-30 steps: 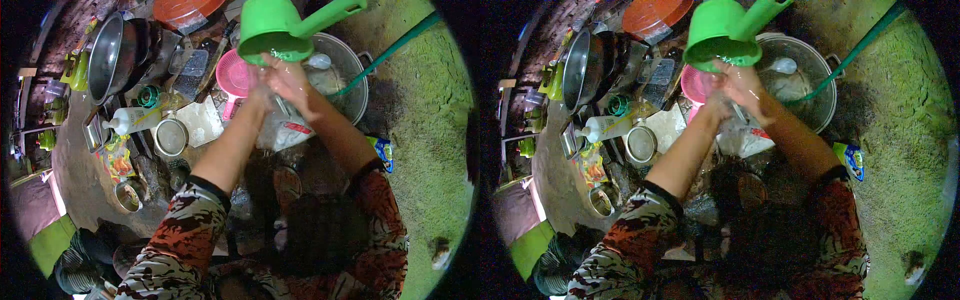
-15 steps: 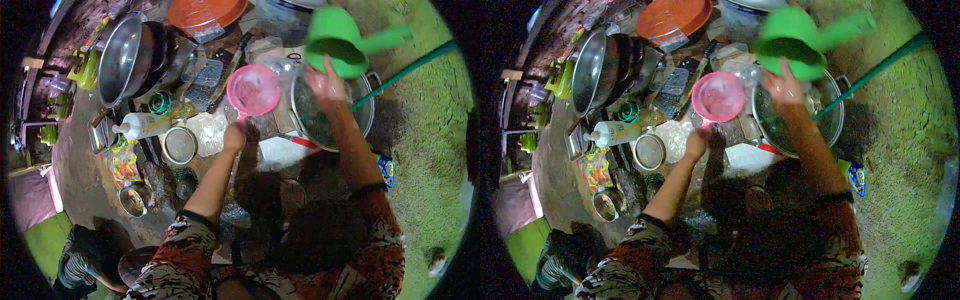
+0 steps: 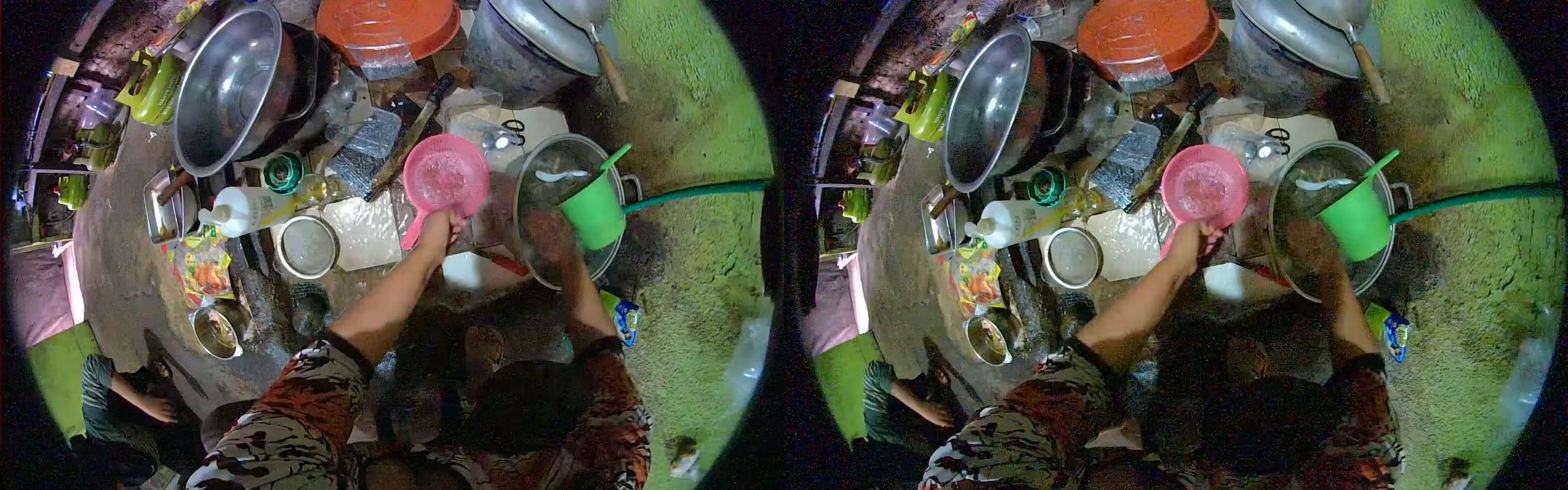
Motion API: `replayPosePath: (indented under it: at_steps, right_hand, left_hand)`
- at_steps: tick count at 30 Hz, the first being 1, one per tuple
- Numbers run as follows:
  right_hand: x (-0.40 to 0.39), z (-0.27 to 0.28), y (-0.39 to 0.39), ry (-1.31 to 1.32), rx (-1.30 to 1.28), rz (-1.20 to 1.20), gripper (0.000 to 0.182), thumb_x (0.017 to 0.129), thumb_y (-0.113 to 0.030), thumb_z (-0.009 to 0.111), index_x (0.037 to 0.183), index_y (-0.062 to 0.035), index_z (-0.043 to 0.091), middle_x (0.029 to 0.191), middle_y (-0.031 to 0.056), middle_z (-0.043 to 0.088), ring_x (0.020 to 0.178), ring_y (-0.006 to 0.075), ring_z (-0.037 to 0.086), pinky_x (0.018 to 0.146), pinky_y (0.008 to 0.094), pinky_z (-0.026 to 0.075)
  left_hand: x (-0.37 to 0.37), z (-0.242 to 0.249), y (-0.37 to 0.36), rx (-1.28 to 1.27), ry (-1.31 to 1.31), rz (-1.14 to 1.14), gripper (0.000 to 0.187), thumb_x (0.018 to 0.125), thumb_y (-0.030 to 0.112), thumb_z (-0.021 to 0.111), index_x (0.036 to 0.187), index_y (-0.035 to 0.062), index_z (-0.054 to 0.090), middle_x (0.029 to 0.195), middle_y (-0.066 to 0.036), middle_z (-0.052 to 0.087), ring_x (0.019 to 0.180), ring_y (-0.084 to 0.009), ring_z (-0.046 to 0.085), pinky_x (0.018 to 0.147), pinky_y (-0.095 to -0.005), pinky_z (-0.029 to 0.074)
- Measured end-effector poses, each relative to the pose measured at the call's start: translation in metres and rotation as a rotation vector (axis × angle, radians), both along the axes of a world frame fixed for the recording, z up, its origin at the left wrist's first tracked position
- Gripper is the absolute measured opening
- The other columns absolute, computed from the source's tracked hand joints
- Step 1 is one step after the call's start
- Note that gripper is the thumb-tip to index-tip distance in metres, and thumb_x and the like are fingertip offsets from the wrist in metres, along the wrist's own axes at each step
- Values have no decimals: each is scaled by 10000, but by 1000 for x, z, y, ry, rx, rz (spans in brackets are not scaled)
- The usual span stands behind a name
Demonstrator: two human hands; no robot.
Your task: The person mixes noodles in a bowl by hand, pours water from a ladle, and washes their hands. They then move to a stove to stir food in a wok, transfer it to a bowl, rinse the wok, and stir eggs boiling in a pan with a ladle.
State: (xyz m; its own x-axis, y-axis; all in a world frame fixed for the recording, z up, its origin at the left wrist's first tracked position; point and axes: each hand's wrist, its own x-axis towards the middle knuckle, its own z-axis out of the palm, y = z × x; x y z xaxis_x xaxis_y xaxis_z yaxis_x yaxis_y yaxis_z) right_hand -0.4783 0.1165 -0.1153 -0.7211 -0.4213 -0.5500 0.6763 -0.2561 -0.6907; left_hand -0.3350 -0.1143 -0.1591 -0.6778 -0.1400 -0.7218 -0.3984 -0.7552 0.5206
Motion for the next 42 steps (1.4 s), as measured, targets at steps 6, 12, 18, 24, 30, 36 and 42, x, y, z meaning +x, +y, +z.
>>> replayPosePath:
  at_steps: [6, 12, 18, 24, 30, 36, 42]
  right_hand:
    - [54, 173, -134, 736, 391, 621, 242, 907, -230, 430, 936, -21, 548, 885, 101, 594, 814, 261, 571, 736, 355, 466]
    - [122, 167, -169, 1411, 718, 520, 352, 883, -195, 442, 1168, 8, 480, 1269, 175, 447, 1160, 294, 428, 995, 404, 305]
    - [73, 210, -142, 1658, 1110, 753, 431, 861, -313, 469, 1159, -10, 538, 1216, 217, 500, 1170, 365, 430, 1027, 418, 284]
    - [57, 435, -90, 959, 1728, 1287, 366, 808, -357, 539, 1027, -72, 607, 1107, 159, 586, 943, 334, 592, 779, 443, 479]
    - [-18, 434, 65, 965, 1621, 1319, 348, 844, -275, 431, 845, 0, 645, 883, 242, 617, 887, 366, 603, 757, 474, 463]
    - [8, 476, 90, 1221, 1554, 1015, 360, 866, -275, 389, 898, -28, 649, 931, 219, 626, 889, 380, 591, 770, 473, 467]
    - [42, 484, -8, 1027, 1589, 1443, 491, 836, -451, 453, 1029, -33, 622, 1064, 228, 586, 988, 360, 572, 838, 458, 449]
  left_hand:
    - [-62, 95, -21, 331, -93, 4, 290, 856, 323, 402, 763, 111, 577, 785, -77, 622, 666, -189, 520, 641, -336, 418]
    - [-29, 88, -10, 880, 940, 187, 420, 922, 426, 325, 1090, 110, 546, 984, -74, 603, 801, -180, 528, 690, -378, 456]
    - [56, 352, -20, 414, 144, -43, 396, 904, 438, 404, 1021, 108, 589, 915, -46, 632, 797, -179, 594, 724, -345, 485]
    - [171, 478, -83, -1181, -167, -995, 364, 798, 326, 479, 960, 43, 642, 1000, -174, 621, 892, -318, 604, 772, -406, 479]
    - [321, 612, -90, -1083, -509, -992, 418, 739, 332, 458, 947, 25, 650, 998, -201, 621, 953, -324, 601, 825, -420, 464]
    - [488, 654, -16, -1213, -749, -595, 336, 794, 285, 469, 947, 37, 635, 941, -196, 631, 919, -348, 602, 798, -440, 474]
    - [621, 593, 94, -1095, -819, -311, 254, 778, 273, 510, 837, 39, 590, 838, -169, 647, 802, -347, 622, 720, -440, 487]
